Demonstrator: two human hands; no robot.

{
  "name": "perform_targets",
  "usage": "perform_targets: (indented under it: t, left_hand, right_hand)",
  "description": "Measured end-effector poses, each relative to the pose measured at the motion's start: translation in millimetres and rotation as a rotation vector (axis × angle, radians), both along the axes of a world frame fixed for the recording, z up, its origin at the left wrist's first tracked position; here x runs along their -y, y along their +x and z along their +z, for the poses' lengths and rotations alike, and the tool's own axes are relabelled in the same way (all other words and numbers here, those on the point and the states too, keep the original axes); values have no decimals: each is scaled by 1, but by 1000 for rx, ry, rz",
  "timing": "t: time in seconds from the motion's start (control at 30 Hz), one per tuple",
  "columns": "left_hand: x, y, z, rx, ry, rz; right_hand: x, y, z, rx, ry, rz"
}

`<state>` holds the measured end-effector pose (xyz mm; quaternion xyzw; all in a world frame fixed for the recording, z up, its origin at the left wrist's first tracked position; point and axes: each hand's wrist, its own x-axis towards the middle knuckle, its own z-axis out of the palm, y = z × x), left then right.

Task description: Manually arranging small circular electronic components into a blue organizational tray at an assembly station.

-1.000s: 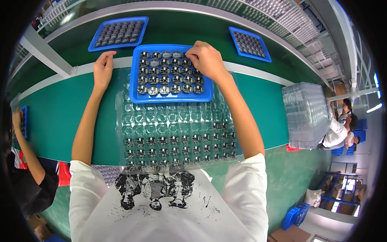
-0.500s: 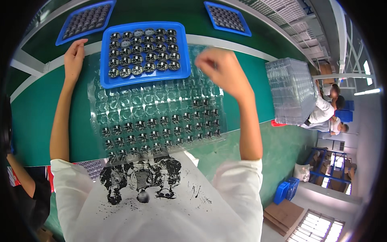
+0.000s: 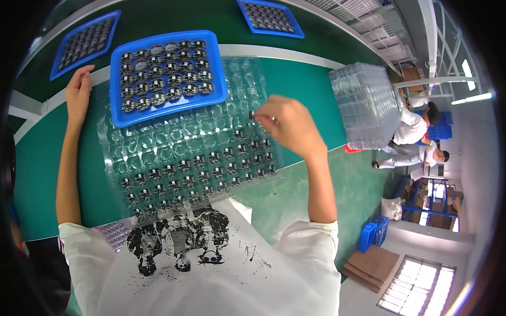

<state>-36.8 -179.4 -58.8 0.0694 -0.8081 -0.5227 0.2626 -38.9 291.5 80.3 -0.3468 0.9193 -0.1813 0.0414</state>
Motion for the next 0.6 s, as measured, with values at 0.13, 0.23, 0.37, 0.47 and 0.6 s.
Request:
perform_targets:
  t: [0.13,0.23,0.37,0.47,0.6]
  left_hand:
    - [-3,0,-3,9,-14,3]
    - [-7,0,0,3,18,2]
    - [-12,2,4,-14,-13,42]
    - [-10,2,2,-16,-51,31]
    - [-11,2,4,-5,-25,12]
  right_hand:
    - [44,-39,20,-104,-50,69]
    - [86,-75,7,-199,-215,117]
    - [137,-110,-15,-385,-209,220]
    - [159,-121,-26,-404,-134,201]
    - [169,-127,-34,-388,-67,248]
